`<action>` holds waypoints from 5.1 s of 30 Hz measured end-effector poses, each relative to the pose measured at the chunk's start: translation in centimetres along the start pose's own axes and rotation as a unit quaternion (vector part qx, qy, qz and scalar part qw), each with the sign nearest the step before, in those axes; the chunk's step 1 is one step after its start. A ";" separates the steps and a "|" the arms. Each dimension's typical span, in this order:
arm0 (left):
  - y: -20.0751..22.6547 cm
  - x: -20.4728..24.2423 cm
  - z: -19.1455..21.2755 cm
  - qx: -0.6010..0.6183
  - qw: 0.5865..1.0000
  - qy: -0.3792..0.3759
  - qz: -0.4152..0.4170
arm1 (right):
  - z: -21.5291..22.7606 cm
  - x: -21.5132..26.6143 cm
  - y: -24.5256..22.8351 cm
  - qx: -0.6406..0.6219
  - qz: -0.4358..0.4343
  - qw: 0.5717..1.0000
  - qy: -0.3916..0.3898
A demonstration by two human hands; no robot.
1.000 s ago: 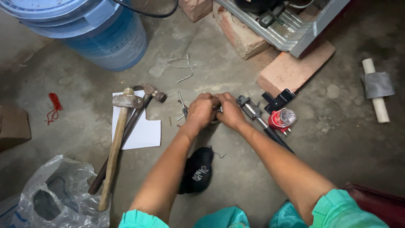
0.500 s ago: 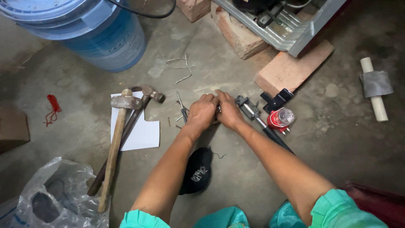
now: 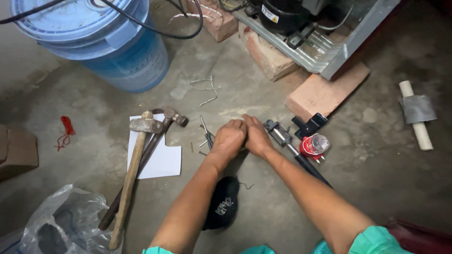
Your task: The person twists wires together, then picks up a circular compressor start relay and attaches wires to its terminals. They use a hammer to tap the relay housing while holding it.
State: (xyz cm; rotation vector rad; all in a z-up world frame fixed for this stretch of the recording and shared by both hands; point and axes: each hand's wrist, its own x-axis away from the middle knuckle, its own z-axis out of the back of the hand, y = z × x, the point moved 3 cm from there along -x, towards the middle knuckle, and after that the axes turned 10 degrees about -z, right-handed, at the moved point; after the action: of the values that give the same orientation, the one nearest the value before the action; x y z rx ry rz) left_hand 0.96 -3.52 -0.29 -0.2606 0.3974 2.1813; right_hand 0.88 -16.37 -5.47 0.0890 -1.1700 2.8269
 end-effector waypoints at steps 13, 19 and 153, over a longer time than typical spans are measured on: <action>-0.4 0.6 1.0 0.053 0.997 0.005 0.048 | 0.2 0.2 -1.0 0.039 0.000 0.999 0.015; -1.8 1.1 1.9 0.110 0.981 0.045 0.152 | -2.3 -2.1 2.3 -0.394 -0.190 0.897 -0.055; 2.8 -5.5 29.9 0.134 0.835 0.522 0.110 | 16.9 -1.4 -24.7 -0.703 0.098 0.698 -0.093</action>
State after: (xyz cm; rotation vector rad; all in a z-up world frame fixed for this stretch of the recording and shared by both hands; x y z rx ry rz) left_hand 0.65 2.00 29.75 -1.3115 1.3728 1.9707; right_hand 5.03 -11.02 23.71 0.1329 -3.0495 1.2457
